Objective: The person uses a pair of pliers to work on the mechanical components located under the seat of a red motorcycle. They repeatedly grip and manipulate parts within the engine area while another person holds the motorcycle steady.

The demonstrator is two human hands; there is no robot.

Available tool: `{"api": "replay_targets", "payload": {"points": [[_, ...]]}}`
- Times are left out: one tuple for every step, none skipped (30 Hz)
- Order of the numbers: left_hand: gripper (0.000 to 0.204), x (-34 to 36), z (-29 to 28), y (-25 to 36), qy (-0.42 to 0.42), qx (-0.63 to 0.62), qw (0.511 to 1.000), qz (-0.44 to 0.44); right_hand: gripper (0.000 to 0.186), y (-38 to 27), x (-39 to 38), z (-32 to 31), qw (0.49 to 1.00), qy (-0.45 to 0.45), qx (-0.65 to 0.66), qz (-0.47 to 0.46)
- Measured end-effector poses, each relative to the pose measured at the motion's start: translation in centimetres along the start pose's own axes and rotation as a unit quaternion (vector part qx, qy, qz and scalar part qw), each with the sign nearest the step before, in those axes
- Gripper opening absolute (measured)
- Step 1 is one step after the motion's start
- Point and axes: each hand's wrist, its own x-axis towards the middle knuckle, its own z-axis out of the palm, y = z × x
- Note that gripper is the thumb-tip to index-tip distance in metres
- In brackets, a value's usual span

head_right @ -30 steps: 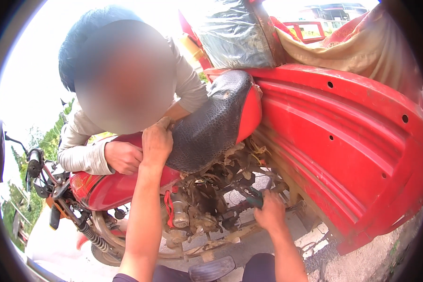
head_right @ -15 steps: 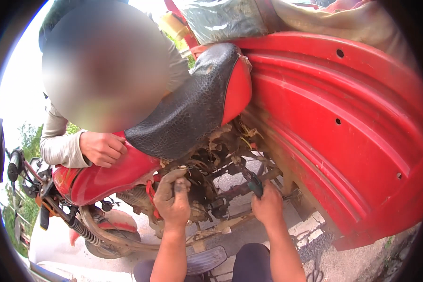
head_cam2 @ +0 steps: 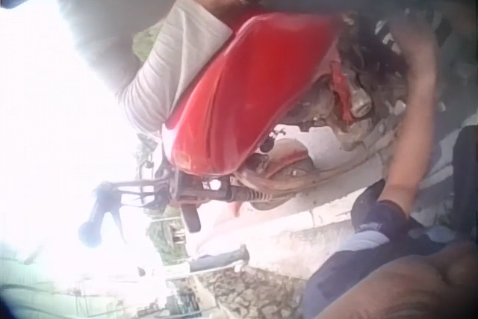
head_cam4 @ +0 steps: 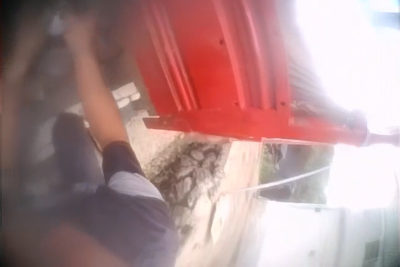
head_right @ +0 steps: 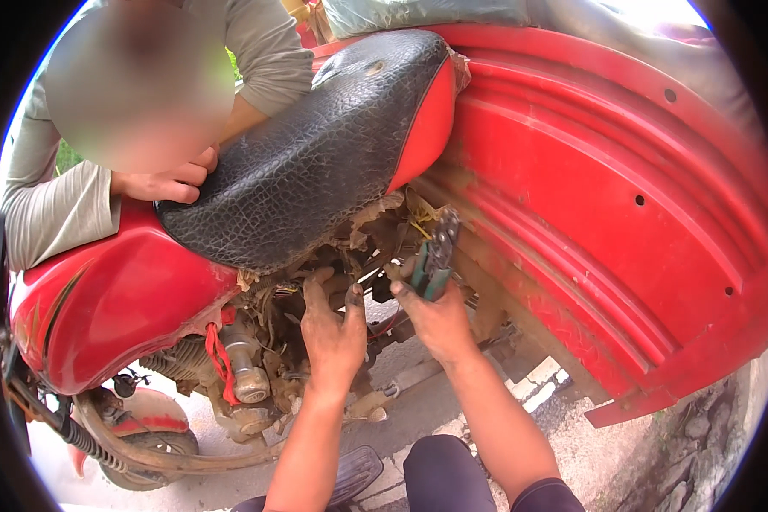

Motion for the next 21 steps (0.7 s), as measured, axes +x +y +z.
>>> {"api": "replay_targets", "payload": {"points": [[0.040, 0.5, 0.0, 0.1, -0.018, -0.012, 1.000, -0.018, 0.026, 0.0, 0.4, 1.0, 1.000, -0.004, 0.022, 0.005], [0.041, 0.7, 0.1, 0.1, -0.037, -0.024, 0.998, -0.037, 0.027, 0.0, 0.9, 1.5, 1.000, -0.016, 0.015, 0.013], [0.041, 0.9, 0.3, -0.3, -0.021, -0.040, 0.999, -0.025, 0.028, 0.1, 1.3, 2.1, 0.999, -0.029, 0.009, 0.021], [0.040, 1.0, 0.4, -0.7, -0.014, -0.067, 0.997, -0.019, 0.028, 0.0, 1.6, 2.9, 0.999, -0.042, 0.004, 0.029], [0.039, 1.0, 0.5, -1.0, -0.008, -0.094, 0.995, -0.014, 0.029, -0.4, 1.6, 3.6, 0.999, -0.042, 0.003, -0.001], [0.038, 1.0, 0.7, -1.5, 0.000, -0.123, 0.992, -0.010, 0.029, -0.1, 1.9, 3.8, 0.999, -0.041, -0.018, -0.012], [0.035, 1.0, 1.1, -2.1, 0.014, -0.129, 0.991, -0.011, 0.029, 0.5, 2.3, 3.8, 0.998, -0.039, -0.038, -0.023], [0.035, 0.8, 1.4, -2.3, 0.016, -0.146, 0.989, -0.012, 0.029, 0.9, 2.5, 3.8, 0.997, -0.037, -0.059, -0.034], [0.035, 0.7, 1.4, -2.5, 0.020, -0.161, 0.987, -0.013, 0.029, 1.1, 2.7, 3.8, 0.995, -0.035, -0.087, -0.033], [0.035, 0.6, 1.6, -2.5, 0.024, -0.177, 0.984, -0.014, 0.028, 1.5, 2.8, 3.6, 0.991, -0.022, -0.123, -0.052], [0.033, 0.6, 2.2, -2.8, 0.031, -0.231, 0.971, -0.051, 0.028, 1.9, 2.9, 3.3, 0.985, -0.008, -0.158, -0.071], [0.033, 0.5, 2.6, -3.0, 0.023, -0.223, 0.974, -0.037, 0.027, 2.0, 2.8, 3.2, 0.977, 0.006, -0.193, -0.090], [0.032, 0.6, 2.7, -3.2, 0.018, -0.210, 0.977, -0.020, 0.026, 1.6, 2.6, 3.8, 0.973, 0.018, -0.190, -0.133], [0.031, 0.7, 2.9, -3.4, 0.013, -0.197, 0.980, -0.002, 0.025, 1.5, 2.5, 4.0, 0.975, 0.028, -0.190, -0.112], [0.029, 1.1, 3.1, -3.5, 0.016, -0.222, 0.975, 0.000, 0.025, 1.4, 2.6, 4.1, 0.977, 0.042, -0.186, -0.092], [0.028, 1.3, 2.8, -3.1, 0.004, -0.234, 0.972, -0.005, 0.024, 1.2, 2.6, 4.2, 0.979, 0.057, -0.182, -0.071], [0.028, 1.3, 3.1, -3.6, 0.001, -0.231, 0.973, 0.001, 0.020, 1.0, 2.7, 4.4, 0.984, 0.030, -0.135, -0.110], [0.027, 1.7, 3.1, -3.5, -0.002, -0.229, 0.973, 0.009, 0.019, 0.8, 2.7, 4.4, 0.989, 0.027, -0.112, -0.094], [0.027, 1.9, 2.9, -3.5, -0.017, -0.234, 0.972, -0.003, 0.018, 0.8, 2.7, 4.3, 0.993, 0.023, -0.089, -0.077], [0.027, 2.3, 2.5, -3.5, -0.033, -0.240, 0.970, -0.015, 0.016, 1.0, 2.9, 4.1, 0.996, 0.019, -0.067, -0.060], [0.026, 2.4, 2.2, -3.5, -0.053, -0.242, 0.968, -0.032, 0.016, 1.6, 3.2, 4.1, 0.990, 0.039, -0.112, -0.072]]}}
